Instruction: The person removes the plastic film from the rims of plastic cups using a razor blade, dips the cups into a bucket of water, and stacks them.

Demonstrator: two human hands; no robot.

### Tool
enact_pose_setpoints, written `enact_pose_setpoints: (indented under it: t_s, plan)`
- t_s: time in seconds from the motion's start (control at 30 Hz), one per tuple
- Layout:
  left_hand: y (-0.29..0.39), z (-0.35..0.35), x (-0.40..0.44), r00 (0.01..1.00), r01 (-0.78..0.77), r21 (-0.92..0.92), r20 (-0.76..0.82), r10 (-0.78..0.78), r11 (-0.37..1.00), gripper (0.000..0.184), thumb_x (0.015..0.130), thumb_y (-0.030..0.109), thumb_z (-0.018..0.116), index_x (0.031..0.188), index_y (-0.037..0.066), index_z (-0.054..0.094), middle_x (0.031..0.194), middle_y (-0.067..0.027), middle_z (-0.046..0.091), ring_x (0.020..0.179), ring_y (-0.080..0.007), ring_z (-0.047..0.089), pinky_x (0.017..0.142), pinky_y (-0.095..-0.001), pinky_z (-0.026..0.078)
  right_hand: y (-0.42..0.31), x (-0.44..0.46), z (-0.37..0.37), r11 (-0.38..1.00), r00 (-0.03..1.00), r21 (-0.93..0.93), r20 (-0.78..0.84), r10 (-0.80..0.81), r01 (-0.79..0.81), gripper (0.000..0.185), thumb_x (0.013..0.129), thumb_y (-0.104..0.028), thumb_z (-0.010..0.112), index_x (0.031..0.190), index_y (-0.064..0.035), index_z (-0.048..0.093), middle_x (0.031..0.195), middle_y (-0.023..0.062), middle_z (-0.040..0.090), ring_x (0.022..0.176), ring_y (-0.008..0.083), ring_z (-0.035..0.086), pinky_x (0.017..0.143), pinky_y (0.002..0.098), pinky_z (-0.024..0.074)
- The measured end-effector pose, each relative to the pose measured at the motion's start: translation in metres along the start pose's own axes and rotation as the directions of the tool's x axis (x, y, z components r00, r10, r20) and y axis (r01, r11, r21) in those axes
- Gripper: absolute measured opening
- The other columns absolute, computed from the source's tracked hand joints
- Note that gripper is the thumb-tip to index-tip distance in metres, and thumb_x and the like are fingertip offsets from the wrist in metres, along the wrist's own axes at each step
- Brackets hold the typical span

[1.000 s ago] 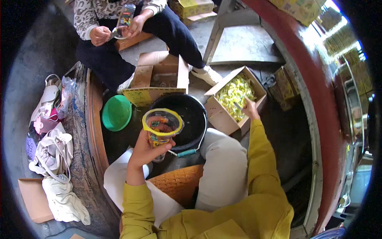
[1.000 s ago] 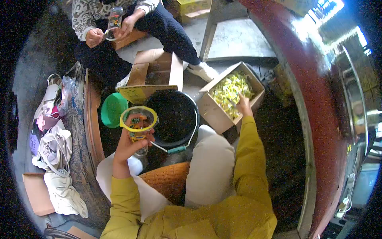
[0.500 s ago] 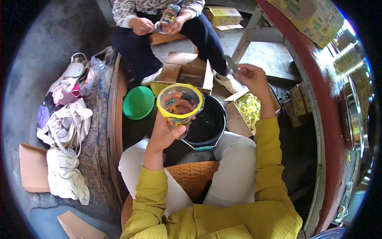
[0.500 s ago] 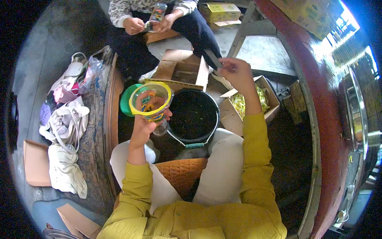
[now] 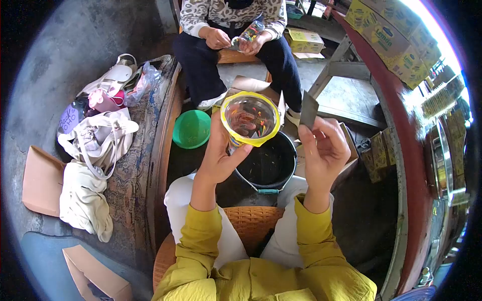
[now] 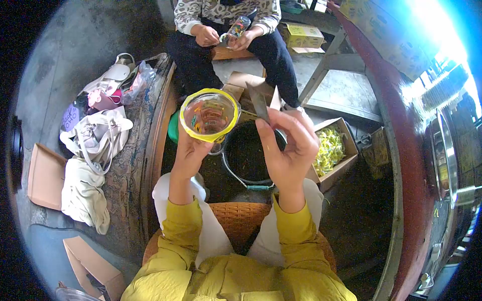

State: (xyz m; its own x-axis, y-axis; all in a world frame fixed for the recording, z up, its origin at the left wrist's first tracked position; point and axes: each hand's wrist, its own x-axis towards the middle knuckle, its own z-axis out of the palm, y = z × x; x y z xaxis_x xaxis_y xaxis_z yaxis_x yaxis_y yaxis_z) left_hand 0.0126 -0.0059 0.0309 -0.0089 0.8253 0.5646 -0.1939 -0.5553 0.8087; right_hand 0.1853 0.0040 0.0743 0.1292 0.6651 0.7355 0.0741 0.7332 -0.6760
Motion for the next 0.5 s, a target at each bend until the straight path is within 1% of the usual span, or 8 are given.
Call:
enact_pose_setpoints:
  t_s: [0.03, 0.13, 0.23, 0.27, 0.37, 0.43, 0.47, 0.5]
  plan:
    - [0.0, -0.001, 0.001, 1.0, -0.025, 0.022, -0.005, 0.025, 0.999, 0.068, 0.074, 0.005, 0.062, 0.13, 0.001, 0.023, 0.117, -0.0122, 0.044, 0.102, -0.0175, 0.049, 0.088, -0.0303, 0.039, -0.001, -0.002, 0.0, 1.0, 1.0, 0.008, 0.0, -0.003, 0.003, 0.019, 0.07, 0.008, 0.067, 0.088, 0.0056, 0.061, 0.077, 0.007, 0.056, 0.067, 0.0105, 0.053, 0.062, 0.0205, 0.0438]
    - [0.001, -0.002, 0.0, 0.998, 0.03, 0.039, -0.053, -0.028, 0.999, 0.072, 0.069, 0.005, 0.07, 0.127, 0.001, 0.029, 0.115, -0.0104, 0.044, 0.101, -0.0164, 0.049, 0.087, -0.0293, 0.04, -0.002, -0.007, 0.004, 0.999, 1.0, 0.04, -0.019, 0.0, 0.001, 0.019, 0.069, 0.009, 0.067, 0.087, 0.0054, 0.061, 0.077, 0.0073, 0.057, 0.067, 0.0115, 0.053, 0.062, 0.0214, 0.0427]
    - [0.007, -0.005, 0.002, 1.0, -0.003, 0.258, -0.016, 0.007, 0.966, 0.075, 0.063, 0.006, 0.075, 0.125, 0.002, 0.033, 0.113, -0.0087, 0.045, 0.1, -0.0161, 0.049, 0.088, -0.0294, 0.04, -0.004, -0.011, 0.008, 0.999, 1.0, 0.035, -0.017, -0.012, 0.013, 0.02, 0.068, 0.01, 0.067, 0.087, 0.005, 0.061, 0.076, 0.0077, 0.057, 0.066, 0.0118, 0.053, 0.061, 0.0216, 0.0429]
    - [0.008, -0.003, 0.004, 0.999, -0.02, 0.244, -0.037, 0.03, 0.97, 0.072, 0.061, 0.006, 0.076, 0.12, 0.002, 0.037, 0.112, -0.0083, 0.046, 0.1, -0.0173, 0.05, 0.087, -0.0305, 0.042, -0.004, -0.012, 0.009, 0.999, 0.999, 0.044, -0.022, -0.029, 0.029, 0.02, 0.067, 0.01, 0.067, 0.086, 0.0048, 0.061, 0.075, 0.0079, 0.057, 0.065, 0.0121, 0.053, 0.06, 0.0217, 0.0428]
    - [0.01, 0.002, 0.003, 0.995, -0.06, 0.225, -0.07, 0.078, 0.972, 0.071, 0.06, 0.004, 0.076, 0.119, 0.003, 0.036, 0.11, -0.0092, 0.047, 0.1, -0.0187, 0.052, 0.085, -0.0314, 0.043, -0.006, -0.013, 0.013, 0.995, 0.995, 0.041, -0.034, -0.09, 0.091, 0.019, 0.065, 0.01, 0.066, 0.082, 0.0041, 0.062, 0.072, 0.0084, 0.057, 0.063, 0.0131, 0.054, 0.057, 0.022, 0.0421]
    - [0.013, 0.008, 0.002, 0.988, 0.009, 0.151, -0.151, 0.014, 0.989, 0.072, 0.059, 0.003, 0.076, 0.118, 0.002, 0.035, 0.111, -0.0106, 0.047, 0.099, -0.02, 0.053, 0.085, -0.032, 0.044, -0.01, -0.014, 0.015, 0.99, 0.989, 0.005, -0.038, -0.142, 0.143, 0.019, 0.063, 0.01, 0.065, 0.08, 0.0036, 0.062, 0.069, 0.0086, 0.058, 0.06, 0.0138, 0.054, 0.055, 0.0221, 0.0413]
    - [0.013, 0.01, 0.0, 0.982, 0.041, 0.111, -0.19, -0.02, 0.993, 0.072, 0.058, 0.003, 0.076, 0.118, 0.002, 0.035, 0.111, -0.0114, 0.047, 0.099, -0.0206, 0.054, 0.084, -0.0323, 0.044, -0.012, -0.013, 0.017, 0.983, 0.982, -0.019, -0.041, -0.183, 0.183, 0.018, 0.062, 0.009, 0.065, 0.079, 0.0026, 0.063, 0.066, 0.0088, 0.058, 0.057, 0.0142, 0.054, 0.051, 0.022, 0.0397]
    - [0.012, 0.012, -0.001, 0.981, 0.001, 0.165, -0.19, 0.031, 0.986, 0.074, 0.059, 0.003, 0.076, 0.119, 0.001, 0.033, 0.112, -0.0126, 0.046, 0.1, -0.0211, 0.053, 0.085, -0.0324, 0.044, -0.012, -0.013, 0.017, 0.978, 0.978, -0.037, -0.032, -0.206, 0.205, 0.019, 0.062, 0.009, 0.065, 0.079, 0.0024, 0.063, 0.066, 0.0089, 0.058, 0.056, 0.0142, 0.054, 0.051, 0.0219, 0.0395]
